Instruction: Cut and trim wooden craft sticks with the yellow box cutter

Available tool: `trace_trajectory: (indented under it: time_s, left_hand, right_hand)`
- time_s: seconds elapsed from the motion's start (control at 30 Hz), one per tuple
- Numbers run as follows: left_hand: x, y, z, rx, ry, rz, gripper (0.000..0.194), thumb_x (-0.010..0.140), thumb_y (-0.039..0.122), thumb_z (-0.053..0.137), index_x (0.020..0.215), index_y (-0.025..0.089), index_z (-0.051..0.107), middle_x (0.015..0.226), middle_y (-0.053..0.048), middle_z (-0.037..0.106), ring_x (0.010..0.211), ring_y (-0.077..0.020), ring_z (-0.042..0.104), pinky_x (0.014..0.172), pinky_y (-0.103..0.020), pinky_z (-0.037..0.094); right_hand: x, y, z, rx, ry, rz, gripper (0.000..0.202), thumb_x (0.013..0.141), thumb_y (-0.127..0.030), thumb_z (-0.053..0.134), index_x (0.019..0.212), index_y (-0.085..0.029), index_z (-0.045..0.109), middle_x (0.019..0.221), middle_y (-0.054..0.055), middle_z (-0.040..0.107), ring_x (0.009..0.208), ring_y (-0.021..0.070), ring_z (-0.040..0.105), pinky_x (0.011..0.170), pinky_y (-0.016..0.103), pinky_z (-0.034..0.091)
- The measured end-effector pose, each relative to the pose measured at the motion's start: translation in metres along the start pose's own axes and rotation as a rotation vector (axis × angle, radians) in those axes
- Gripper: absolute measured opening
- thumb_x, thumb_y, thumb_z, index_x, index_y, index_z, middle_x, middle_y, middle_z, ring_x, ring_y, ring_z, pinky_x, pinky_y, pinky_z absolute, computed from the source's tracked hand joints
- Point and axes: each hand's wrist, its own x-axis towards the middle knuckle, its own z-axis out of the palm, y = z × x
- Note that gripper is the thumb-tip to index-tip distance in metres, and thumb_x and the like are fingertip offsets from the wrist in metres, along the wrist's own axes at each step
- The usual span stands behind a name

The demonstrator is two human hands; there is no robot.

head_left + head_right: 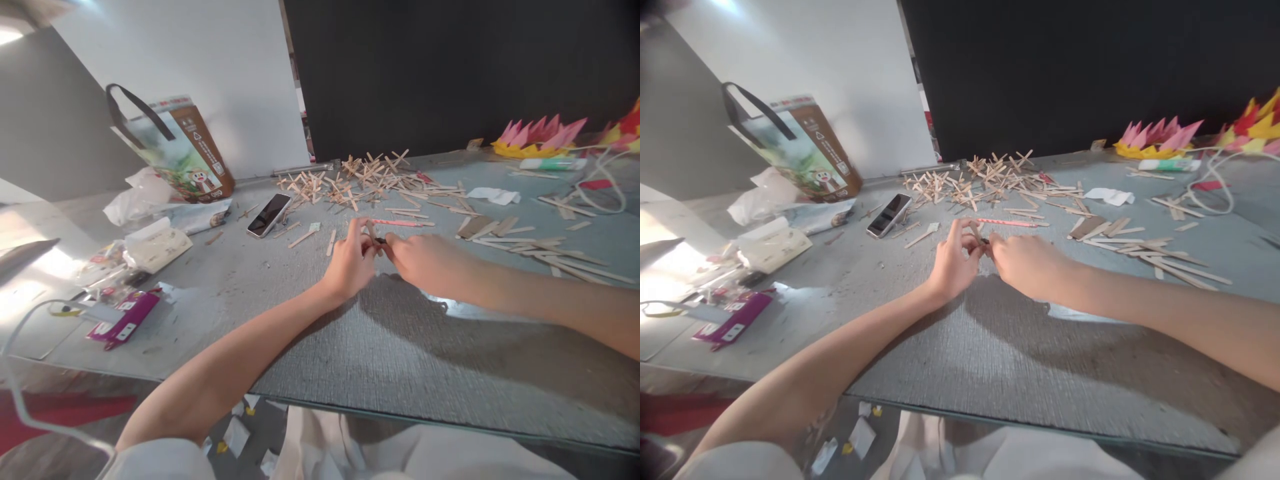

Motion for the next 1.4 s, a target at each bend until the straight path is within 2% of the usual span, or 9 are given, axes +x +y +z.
trace_trajectory:
  time_s: [0.13,0.23,0.43,0.73,0.87,1.07,1.2,1.4]
  left_hand:
    - [0.003,-0.001,-0.004,-0.103,-0.054,-0.043,0.044,0.091,0.002,0.058,0.128,0.024,0.053,0.077,0.005,0.072,0.071,-0.0124,0.066,0.075,-0.026,0.048]
    - [0.004,-0.004,-0.004,-0.166,-0.065,-0.057,0.043,0.089,0.003,0.059,0.126,0.024,0.052,0.074,0.006,0.07,0.068,-0.0118,0.065,0.073,-0.025,0.047]
    - [0.004,-0.012,0.001,-0.261,-0.073,-0.095,0.041,0.088,0.005,0.058,0.123,0.024,0.048,0.072,0.007,0.067,0.066,-0.0113,0.064,0.069,-0.024,0.047]
    - [0.004,-0.017,0.003,-0.322,-0.086,-0.184,0.038,0.087,0.011,0.065,0.115,0.026,0.044,0.072,0.007,0.065,0.067,-0.0133,0.066,0.064,-0.025,0.044]
    - [0.005,-0.017,0.004,-0.372,-0.089,-0.223,0.039,0.087,0.008,0.065,0.113,0.026,0.043,0.072,0.007,0.064,0.067,-0.0128,0.065,0.066,-0.025,0.044]
    - [0.005,-0.015,0.003,-0.406,-0.096,-0.245,0.036,0.089,0.009,0.065,0.111,0.025,0.043,0.072,0.007,0.062,0.067,-0.0122,0.063,0.066,-0.025,0.044]
    - [0.005,-0.014,0.003,-0.425,-0.086,-0.259,0.04,0.085,0.006,0.067,0.111,0.025,0.044,0.071,0.008,0.062,0.067,-0.0129,0.065,0.067,-0.025,0.044]
    - [0.01,-0.016,0.007,-0.605,-0.133,-0.358,0.04,0.083,0.005,0.063,0.108,0.025,0.04,0.074,0.007,0.068,0.065,-0.0118,0.066,0.066,-0.025,0.045]
  right_hand:
    - [0.008,0.011,0.0,0.203,-0.027,-0.037,0.032,0.112,-0.029,0.034,0.097,-0.019,0.06,0.072,0.008,0.068,0.056,0.0201,0.057,0.056,0.035,0.023]
    - [0.015,0.021,0.0,0.325,-0.029,-0.077,0.034,0.113,-0.034,0.035,0.093,-0.021,0.058,0.071,0.004,0.065,0.06,0.0189,0.056,0.059,0.034,0.028]
    - [0.027,0.037,-0.001,0.578,-0.144,-0.145,0.045,0.115,-0.047,0.034,0.083,-0.023,0.055,0.065,-0.002,0.058,0.059,0.0166,0.055,0.061,0.032,0.033]
    - [0.026,0.029,0.007,0.682,-0.122,-0.123,0.043,0.114,-0.049,0.035,0.08,-0.024,0.047,0.064,-0.002,0.058,0.057,0.0158,0.054,0.06,0.031,0.034]
    - [0.025,0.026,0.008,0.718,-0.116,-0.112,0.041,0.114,-0.047,0.035,0.083,-0.024,0.047,0.059,-0.004,0.054,0.052,0.0151,0.052,0.057,0.03,0.033]
    - [0.022,0.024,0.004,0.811,-0.178,-0.059,0.04,0.114,-0.048,0.037,0.083,-0.025,0.047,0.058,-0.004,0.057,0.047,0.0153,0.055,0.053,0.028,0.037]
    - [0.021,0.026,0.008,0.87,-0.184,-0.082,0.044,0.114,-0.052,0.036,0.082,-0.025,0.047,0.058,-0.004,0.057,0.046,0.0144,0.055,0.052,0.028,0.04]
    - [0.026,0.029,0.016,1.04,-0.241,-0.079,0.047,0.112,-0.061,0.036,0.083,-0.026,0.045,0.056,-0.006,0.051,0.044,0.013,0.049,0.048,0.027,0.041]
